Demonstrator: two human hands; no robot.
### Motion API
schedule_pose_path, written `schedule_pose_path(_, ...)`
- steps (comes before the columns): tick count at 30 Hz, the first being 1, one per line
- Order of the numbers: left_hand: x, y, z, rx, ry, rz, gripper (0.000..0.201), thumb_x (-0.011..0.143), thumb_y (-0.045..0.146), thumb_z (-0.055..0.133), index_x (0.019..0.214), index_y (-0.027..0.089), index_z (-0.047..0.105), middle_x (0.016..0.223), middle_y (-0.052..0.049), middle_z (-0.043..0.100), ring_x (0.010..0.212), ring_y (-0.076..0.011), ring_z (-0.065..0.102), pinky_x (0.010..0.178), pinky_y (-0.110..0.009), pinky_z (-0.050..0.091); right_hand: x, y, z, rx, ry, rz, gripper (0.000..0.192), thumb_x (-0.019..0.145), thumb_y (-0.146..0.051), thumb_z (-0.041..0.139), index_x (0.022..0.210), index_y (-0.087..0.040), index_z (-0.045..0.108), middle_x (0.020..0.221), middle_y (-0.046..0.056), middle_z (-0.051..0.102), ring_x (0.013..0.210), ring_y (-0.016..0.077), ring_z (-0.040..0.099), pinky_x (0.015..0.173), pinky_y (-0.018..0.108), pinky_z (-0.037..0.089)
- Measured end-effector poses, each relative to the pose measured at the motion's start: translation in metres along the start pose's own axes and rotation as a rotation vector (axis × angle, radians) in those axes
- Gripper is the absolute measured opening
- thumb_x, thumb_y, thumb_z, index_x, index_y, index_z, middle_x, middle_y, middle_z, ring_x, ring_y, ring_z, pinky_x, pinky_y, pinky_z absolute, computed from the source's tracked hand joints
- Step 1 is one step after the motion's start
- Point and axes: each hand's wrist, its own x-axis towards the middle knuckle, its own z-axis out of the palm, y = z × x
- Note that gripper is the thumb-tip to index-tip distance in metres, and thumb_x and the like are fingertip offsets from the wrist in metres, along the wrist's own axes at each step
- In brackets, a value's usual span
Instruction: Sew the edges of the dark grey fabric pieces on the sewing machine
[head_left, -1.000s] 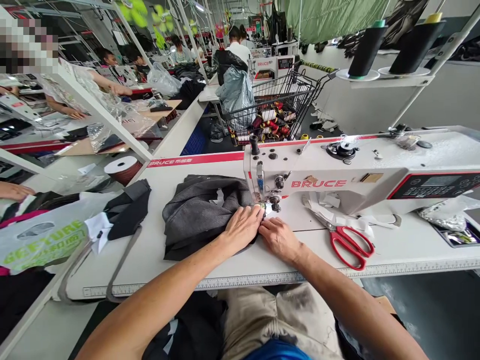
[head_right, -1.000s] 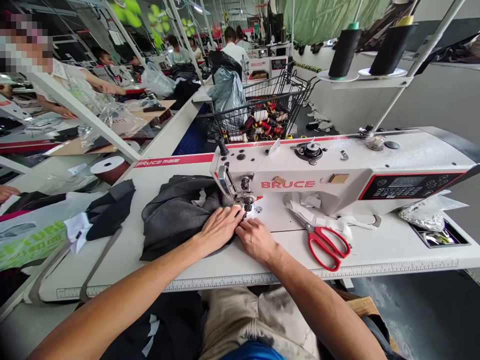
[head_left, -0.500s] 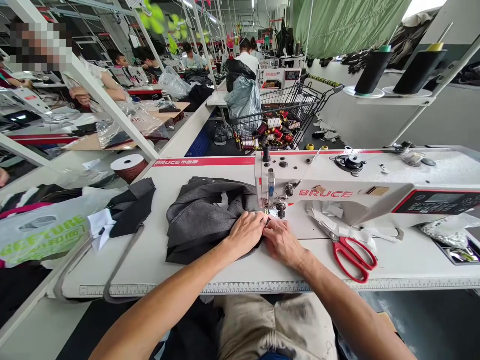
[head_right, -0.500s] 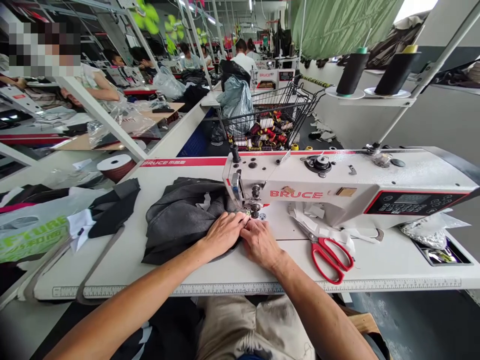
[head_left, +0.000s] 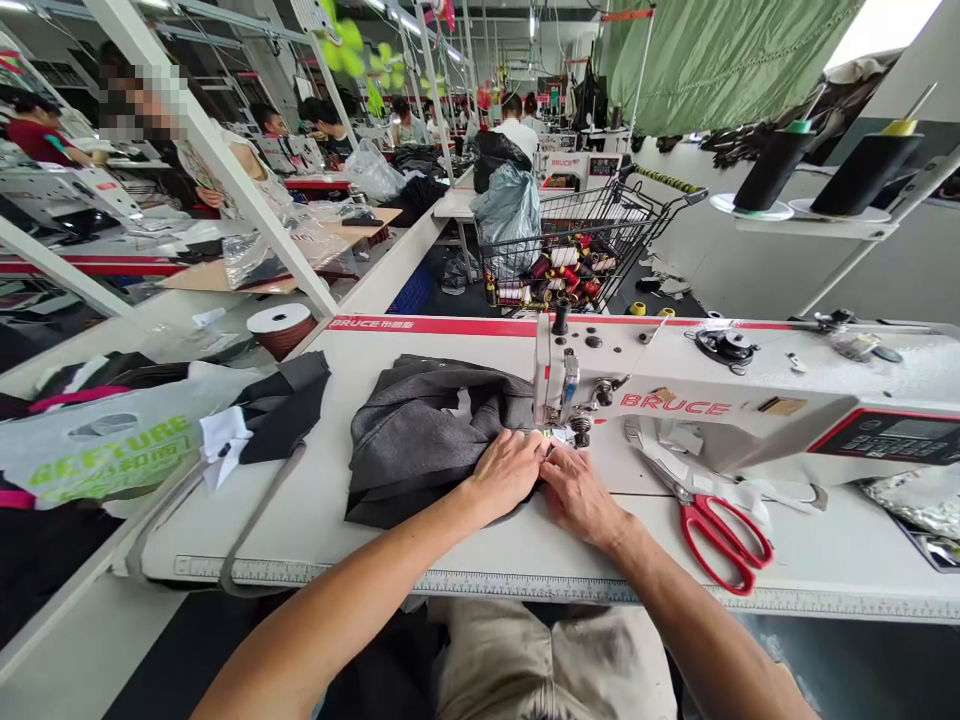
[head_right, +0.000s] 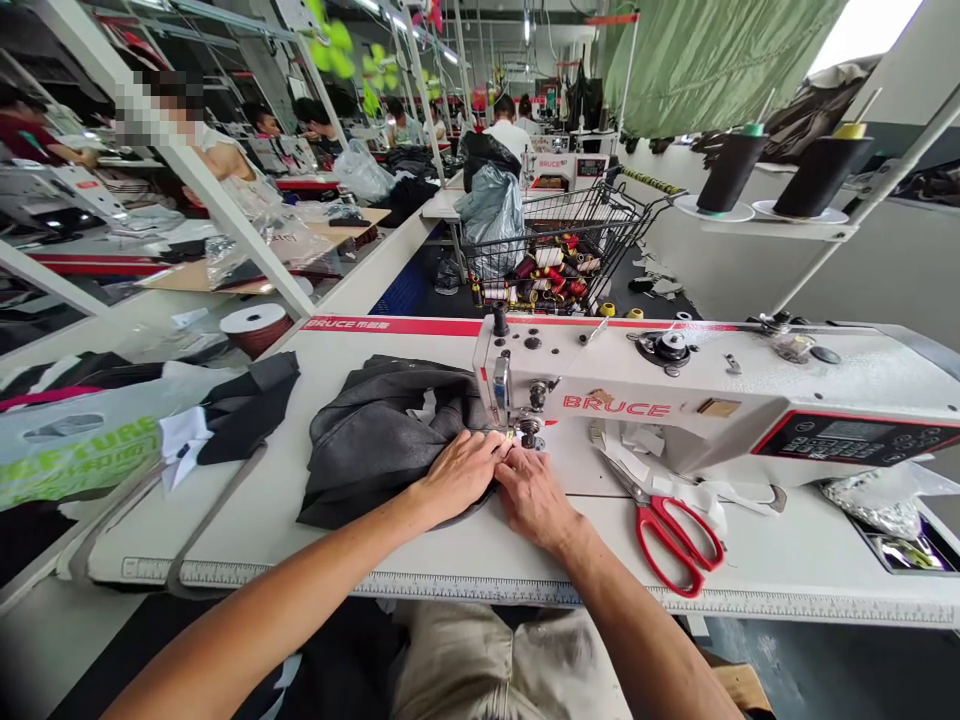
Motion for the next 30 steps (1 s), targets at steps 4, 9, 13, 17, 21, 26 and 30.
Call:
schedule_pose_path(4, -0.002, 0.002, -0.001, 0.019, 0.021, 0.013, 0.031, 0.098, 0.020, 0.030, 0.120, 0.015, 0.051, 0.105, -0.009, 0.056, 0.092, -0.0215, 0.051, 0.080, -0.037, 0.036, -0.002, 0.000, 0.001, 0.074, 0.016, -0.010, 0.025, 0.081, -0.002, 0.045, 0.095, -0.020, 0.054, 0.103, 0.008, 0.055, 0.103, 0.0238, 0.049, 0.084, 0.036, 0.037)
schedule_pose_path(9, -0.003, 0.004, 0.000, 0.054, 0.046, 0.009, 0.028, 0.098, 0.019, 0.031, 0.111, 0.014, 0.054, 0.102, -0.008, 0.056, 0.090, -0.0213, 0.051, 0.078, -0.038, 0.036, -0.004, 0.006, 0.009, 0.118, 0.024, -0.037, 0.029, 0.083, -0.003, 0.043, 0.102, -0.021, 0.054, 0.109, 0.010, 0.055, 0.108, 0.0254, 0.049, 0.085, 0.038, 0.039)
schedule_pose_path(13, -0.003, 0.005, 0.004, 0.067, 0.075, 0.015, 0.027, 0.098, 0.018, 0.031, 0.109, 0.013, 0.055, 0.100, -0.009, 0.057, 0.091, -0.0211, 0.052, 0.077, -0.038, 0.036, -0.004, 0.010, 0.014, 0.119, 0.033, -0.031, 0.024, 0.084, -0.004, 0.041, 0.095, -0.021, 0.052, 0.102, 0.009, 0.054, 0.098, 0.0245, 0.052, 0.079, 0.038, 0.041)
schedule_pose_path(17, -0.002, 0.006, 0.007, 0.068, 0.097, 0.026, 0.025, 0.097, 0.018, 0.033, 0.106, 0.013, 0.057, 0.098, -0.009, 0.057, 0.091, -0.0210, 0.053, 0.076, -0.037, 0.037, -0.004, 0.012, 0.016, 0.115, 0.051, -0.026, 0.020, 0.086, -0.006, 0.039, 0.089, -0.021, 0.051, 0.097, 0.009, 0.054, 0.093, 0.0240, 0.053, 0.078, 0.039, 0.043)
schedule_pose_path(21, -0.001, 0.005, 0.010, 0.065, 0.115, 0.028, 0.023, 0.097, 0.019, 0.036, 0.107, 0.013, 0.056, 0.098, -0.009, 0.058, 0.092, -0.0214, 0.053, 0.078, -0.038, 0.038, -0.002, 0.014, 0.017, 0.109, 0.065, -0.033, 0.019, 0.085, -0.006, 0.039, 0.085, -0.021, 0.049, 0.095, 0.009, 0.054, 0.090, 0.0230, 0.053, 0.077, 0.037, 0.043)
schedule_pose_path(26, 0.001, 0.007, 0.011, 0.067, 0.123, 0.012, 0.022, 0.096, 0.017, 0.036, 0.105, 0.012, 0.055, 0.097, -0.007, 0.058, 0.090, -0.0205, 0.055, 0.078, -0.035, 0.040, -0.004, 0.015, 0.018, 0.044, 0.098, -0.048, 0.016, 0.082, -0.006, 0.042, 0.084, -0.020, 0.050, 0.092, 0.007, 0.054, 0.087, 0.0225, 0.052, 0.074, 0.035, 0.042)
schedule_pose_path(30, -0.008, 0.011, 0.001, 0.072, 0.129, -0.008, 0.019, 0.096, 0.019, 0.038, 0.105, 0.014, 0.055, 0.096, -0.007, 0.059, 0.089, -0.0198, 0.055, 0.078, -0.033, 0.041, -0.009, 0.014, 0.018, -0.010, 0.095, -0.082, 0.015, 0.080, -0.006, 0.046, 0.084, -0.020, 0.053, 0.091, 0.007, 0.055, 0.088, 0.0240, 0.050, 0.075, 0.036, 0.040)
